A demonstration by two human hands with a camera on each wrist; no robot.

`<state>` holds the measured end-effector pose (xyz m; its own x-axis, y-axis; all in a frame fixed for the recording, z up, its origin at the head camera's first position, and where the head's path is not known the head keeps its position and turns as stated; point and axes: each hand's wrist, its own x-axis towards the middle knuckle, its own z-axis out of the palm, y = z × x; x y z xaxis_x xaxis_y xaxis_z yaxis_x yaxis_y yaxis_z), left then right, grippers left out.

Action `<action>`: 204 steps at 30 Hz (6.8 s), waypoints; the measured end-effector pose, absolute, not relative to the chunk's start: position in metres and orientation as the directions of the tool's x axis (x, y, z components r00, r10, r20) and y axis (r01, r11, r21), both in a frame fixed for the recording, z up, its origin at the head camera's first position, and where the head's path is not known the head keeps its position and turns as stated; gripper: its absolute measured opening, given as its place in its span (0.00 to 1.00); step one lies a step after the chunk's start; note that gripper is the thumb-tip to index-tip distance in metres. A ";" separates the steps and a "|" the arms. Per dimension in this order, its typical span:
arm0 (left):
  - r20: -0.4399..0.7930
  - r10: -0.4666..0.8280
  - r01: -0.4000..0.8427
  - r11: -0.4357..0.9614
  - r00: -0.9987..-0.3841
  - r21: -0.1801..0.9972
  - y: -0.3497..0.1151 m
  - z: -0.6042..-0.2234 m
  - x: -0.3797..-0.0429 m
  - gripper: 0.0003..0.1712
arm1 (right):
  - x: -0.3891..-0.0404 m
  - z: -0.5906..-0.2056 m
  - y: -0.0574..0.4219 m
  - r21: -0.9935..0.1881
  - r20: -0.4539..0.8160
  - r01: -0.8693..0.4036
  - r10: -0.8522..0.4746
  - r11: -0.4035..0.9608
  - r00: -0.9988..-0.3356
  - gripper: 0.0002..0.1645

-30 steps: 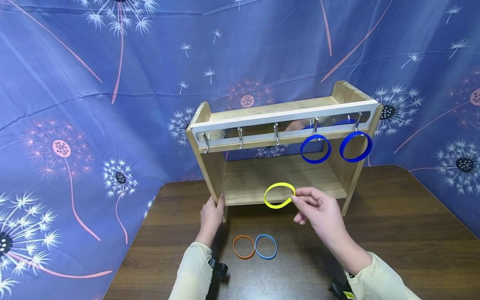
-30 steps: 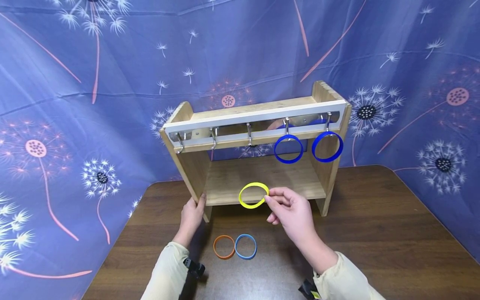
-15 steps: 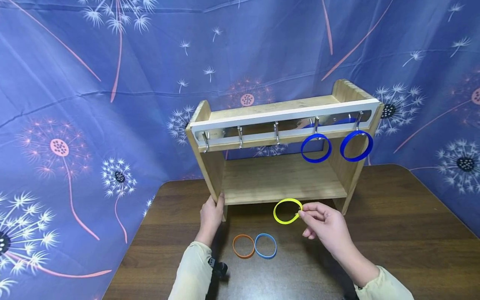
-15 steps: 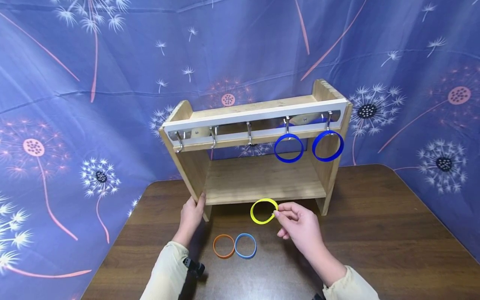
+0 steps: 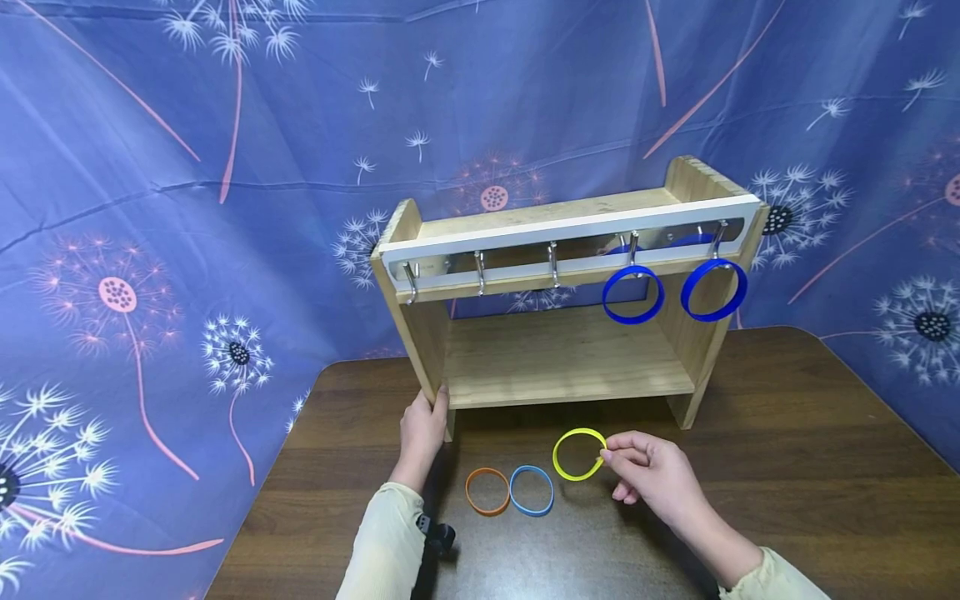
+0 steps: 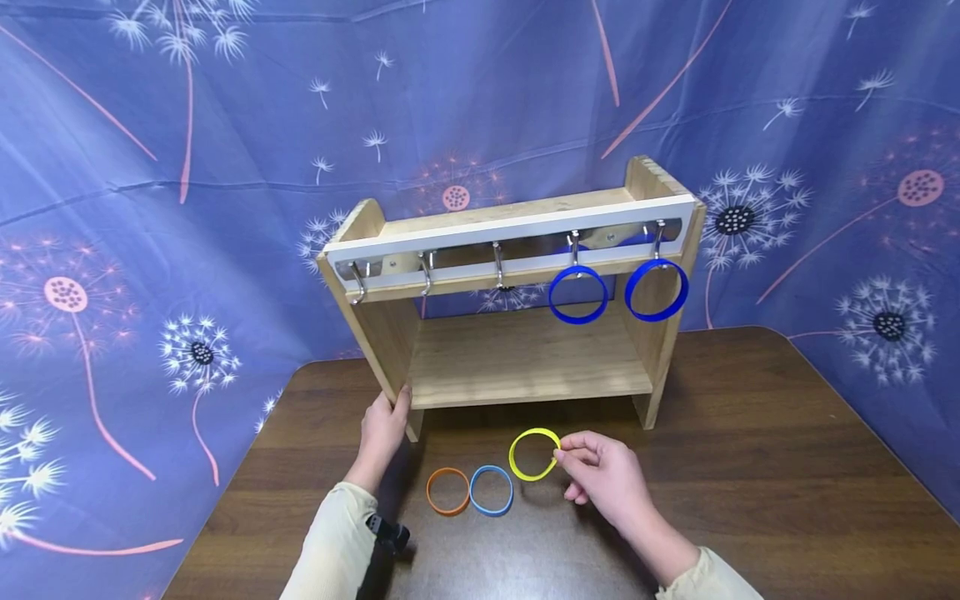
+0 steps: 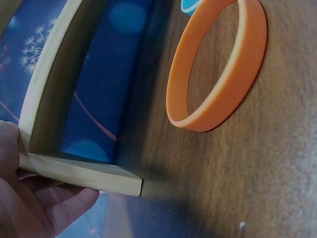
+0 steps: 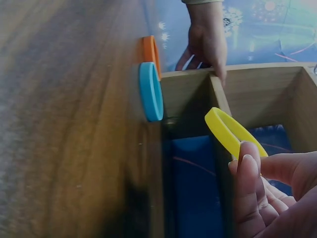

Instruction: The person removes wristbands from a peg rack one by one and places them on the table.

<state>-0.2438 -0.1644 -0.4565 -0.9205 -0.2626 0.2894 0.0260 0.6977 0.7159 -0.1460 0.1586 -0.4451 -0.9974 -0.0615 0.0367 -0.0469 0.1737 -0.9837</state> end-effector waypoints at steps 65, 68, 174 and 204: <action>0.281 -0.262 0.017 0.704 -0.923 0.710 -0.165 -0.457 -0.245 0.21 | -0.151 -0.470 0.166 -0.902 -0.042 -0.021 -0.137 0.431 -0.990 0.09; 0.280 -0.262 0.017 0.702 -0.924 0.712 -0.165 -0.457 -0.245 0.21 | -0.151 -0.466 0.169 -0.906 -0.027 -0.036 -0.143 0.421 -0.989 0.10; 0.290 -0.273 0.015 0.705 -0.917 0.710 -0.164 -0.458 -0.244 0.20 | -0.173 -0.312 0.183 -0.843 0.526 -0.537 0.246 0.024 -0.814 0.08; 0.303 -0.264 0.030 0.706 -0.916 0.707 -0.164 -0.457 -0.242 0.20 | -0.157 -0.319 0.186 -0.837 0.530 -0.546 0.216 -0.022 -0.820 0.11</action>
<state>-0.2417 -0.1642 -0.4568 -0.9157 -0.2639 0.3029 0.0305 0.7062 0.7074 -0.1566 0.1857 -0.3185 -0.8202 0.2164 0.5296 -0.5464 -0.0220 -0.8372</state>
